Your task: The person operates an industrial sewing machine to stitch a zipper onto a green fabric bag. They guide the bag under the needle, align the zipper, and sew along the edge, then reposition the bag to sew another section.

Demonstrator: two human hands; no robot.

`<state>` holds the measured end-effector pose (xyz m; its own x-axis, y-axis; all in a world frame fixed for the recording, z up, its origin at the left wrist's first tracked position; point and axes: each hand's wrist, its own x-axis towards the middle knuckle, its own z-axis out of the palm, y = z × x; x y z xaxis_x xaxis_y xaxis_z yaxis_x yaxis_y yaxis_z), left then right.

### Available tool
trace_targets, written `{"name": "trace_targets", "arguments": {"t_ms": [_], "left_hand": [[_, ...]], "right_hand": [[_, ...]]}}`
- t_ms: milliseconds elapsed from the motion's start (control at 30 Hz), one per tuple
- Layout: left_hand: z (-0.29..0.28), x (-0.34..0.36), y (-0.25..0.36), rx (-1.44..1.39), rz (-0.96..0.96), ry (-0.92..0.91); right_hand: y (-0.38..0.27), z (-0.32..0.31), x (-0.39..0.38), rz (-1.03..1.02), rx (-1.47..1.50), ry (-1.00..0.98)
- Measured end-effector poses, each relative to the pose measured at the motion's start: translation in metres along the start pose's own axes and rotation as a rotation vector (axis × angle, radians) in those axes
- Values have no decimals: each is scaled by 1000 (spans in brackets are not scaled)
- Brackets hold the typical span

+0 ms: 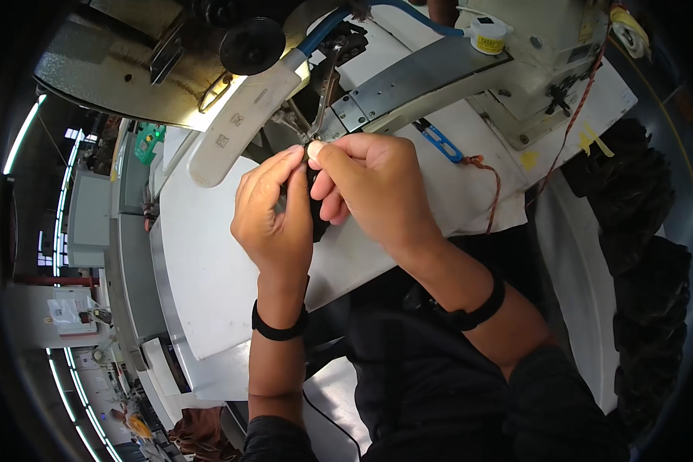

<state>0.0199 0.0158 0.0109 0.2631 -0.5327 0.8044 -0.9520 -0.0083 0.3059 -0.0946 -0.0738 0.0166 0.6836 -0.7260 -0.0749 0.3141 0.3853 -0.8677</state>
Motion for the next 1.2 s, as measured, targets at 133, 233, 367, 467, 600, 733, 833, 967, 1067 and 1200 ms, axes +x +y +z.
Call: {"name": "trace_targets", "arguments": {"t_ms": [133,233,367,467,600,733,833,967,1067,1200], "left_hand": [[4,1,-3,-5,-21,20],[6,0,-4,-7,-22,26],[10,0,-1,-8,-71,39],[9,0,-1,-4,-59,64],[7,0,-5,29,32,68],[6,1,-3,59,57,43],[6,1,-2,76,69,40],[2,5,-1,90,99,12],[-1,9,-2,110,117,-27],[8,6,-1,161,29,-7]], "right_hand": [[1,-4,-2,-41,-99,-13],[-9,-18,0,-218,-260,17],[-32,-19,15,-281,-460,-24],[-34,-21,30,-260,-416,-153],[-29,-19,28,-323,-334,-151],[-28,-20,29,-336,-414,-143],[-26,-20,29,-356,-413,-142],[-27,-19,28,-322,-428,-136],[-29,-21,28,-318,-438,-146],[-29,-22,30,-315,-425,-168]]}}
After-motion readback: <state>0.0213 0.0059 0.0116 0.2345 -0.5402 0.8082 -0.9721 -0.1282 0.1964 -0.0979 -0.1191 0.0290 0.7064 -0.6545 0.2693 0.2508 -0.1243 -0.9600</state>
